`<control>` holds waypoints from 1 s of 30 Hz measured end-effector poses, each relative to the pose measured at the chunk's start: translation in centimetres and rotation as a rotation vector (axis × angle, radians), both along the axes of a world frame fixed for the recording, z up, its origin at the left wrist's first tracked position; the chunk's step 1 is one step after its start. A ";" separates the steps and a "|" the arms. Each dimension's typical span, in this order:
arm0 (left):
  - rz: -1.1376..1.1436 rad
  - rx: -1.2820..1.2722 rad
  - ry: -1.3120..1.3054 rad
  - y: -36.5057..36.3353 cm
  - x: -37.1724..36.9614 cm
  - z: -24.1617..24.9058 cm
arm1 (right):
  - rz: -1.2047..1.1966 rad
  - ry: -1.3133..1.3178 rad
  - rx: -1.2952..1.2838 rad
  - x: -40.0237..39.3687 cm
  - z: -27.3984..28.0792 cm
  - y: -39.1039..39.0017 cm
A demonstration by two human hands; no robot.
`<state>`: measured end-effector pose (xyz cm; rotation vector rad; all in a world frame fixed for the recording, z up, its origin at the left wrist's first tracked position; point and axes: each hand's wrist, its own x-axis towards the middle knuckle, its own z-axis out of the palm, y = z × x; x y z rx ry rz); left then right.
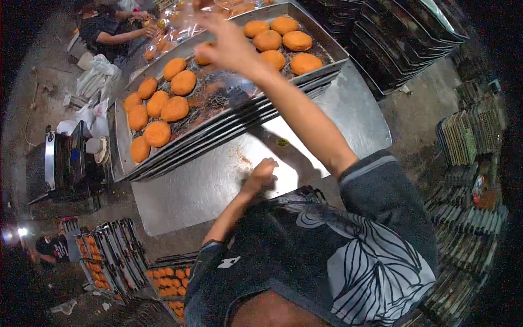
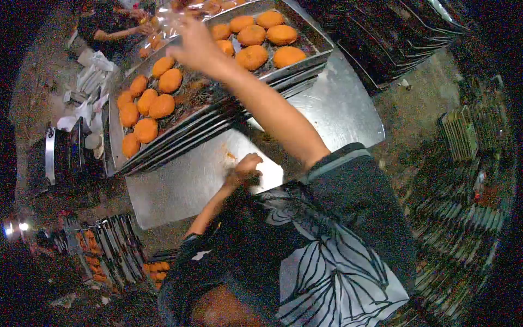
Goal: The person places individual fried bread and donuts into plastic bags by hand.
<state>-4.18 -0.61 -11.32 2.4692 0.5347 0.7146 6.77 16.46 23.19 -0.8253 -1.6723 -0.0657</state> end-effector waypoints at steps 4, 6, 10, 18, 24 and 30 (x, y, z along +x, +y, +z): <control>0.107 -0.530 0.270 0.2 0.7 3.9 | 0.397 0.114 -0.943 4.3 -12.0 -14.1; -0.034 -0.433 -0.020 1.4 -0.1 5.5 | 0.483 -0.005 -1.414 7.2 -16.9 -20.5; 0.306 -0.848 -0.101 0.2 2.5 12.5 | 0.264 0.220 -1.269 6.6 -21.4 -22.9; 0.460 -1.019 0.012 -1.8 5.2 10.4 | -0.143 0.028 -1.241 7.9 -26.0 -25.3; 0.562 -0.542 -0.300 -2.6 4.0 19.3 | 0.861 1.371 -1.451 6.8 -20.1 -16.6; 0.209 -1.156 -1.585 1.1 -4.5 20.6 | 1.460 1.648 -1.488 -5.9 -12.2 -14.4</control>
